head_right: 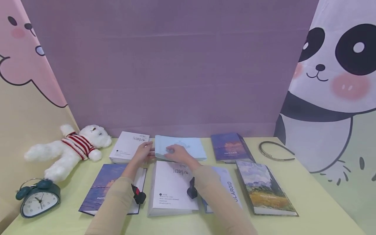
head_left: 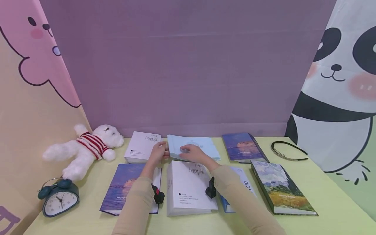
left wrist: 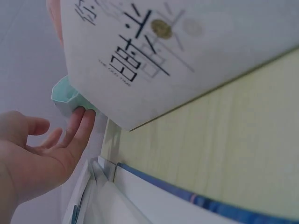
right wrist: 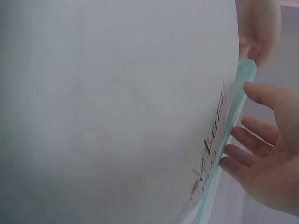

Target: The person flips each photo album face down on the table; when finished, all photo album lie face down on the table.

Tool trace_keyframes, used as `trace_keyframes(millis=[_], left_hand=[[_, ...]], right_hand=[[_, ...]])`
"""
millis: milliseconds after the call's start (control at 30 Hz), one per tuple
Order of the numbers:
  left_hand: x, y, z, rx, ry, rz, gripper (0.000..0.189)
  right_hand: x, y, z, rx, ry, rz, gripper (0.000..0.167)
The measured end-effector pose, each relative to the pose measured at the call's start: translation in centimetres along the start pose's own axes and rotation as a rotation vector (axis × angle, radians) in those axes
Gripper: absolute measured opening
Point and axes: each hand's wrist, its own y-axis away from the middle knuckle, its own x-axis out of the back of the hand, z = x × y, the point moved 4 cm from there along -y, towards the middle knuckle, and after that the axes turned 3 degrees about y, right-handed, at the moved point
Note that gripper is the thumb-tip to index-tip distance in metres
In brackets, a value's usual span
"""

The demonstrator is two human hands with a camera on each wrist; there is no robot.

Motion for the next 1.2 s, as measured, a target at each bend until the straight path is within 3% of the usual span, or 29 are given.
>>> trace_keyframes(millis=[300, 600, 833, 1033, 1200], left_hand=[[0.6, 0.3, 0.5, -0.02, 0.091, 0.043, 0.04], [1.1, 0.3, 0.3, -0.021, 0.169, 0.053, 0.042], [1.2, 0.2, 0.4, -0.043, 0.159, 0.095, 0.041], [1.1, 0.2, 0.8, -0.063, 0.134, 0.106, 0.039], [0.6, 0.3, 1.6, -0.087, 0.121, 0.054, 0.043]], right_hand=[[-0.4, -0.9, -0.9, 0.034, 0.062, 0.026, 0.055], [-0.4, -0.9, -2.1, -0.005, 0.078, 0.018, 0.052], [-0.6, -1.3, -2.3, 0.021, 0.106, 0.029, 0.053], [-0.4, -1.4, -2.8, 0.066, 0.159, 0.105, 0.054], [0.4, -1.4, -3.3, 0.077, 0.182, 0.192, 0.056]])
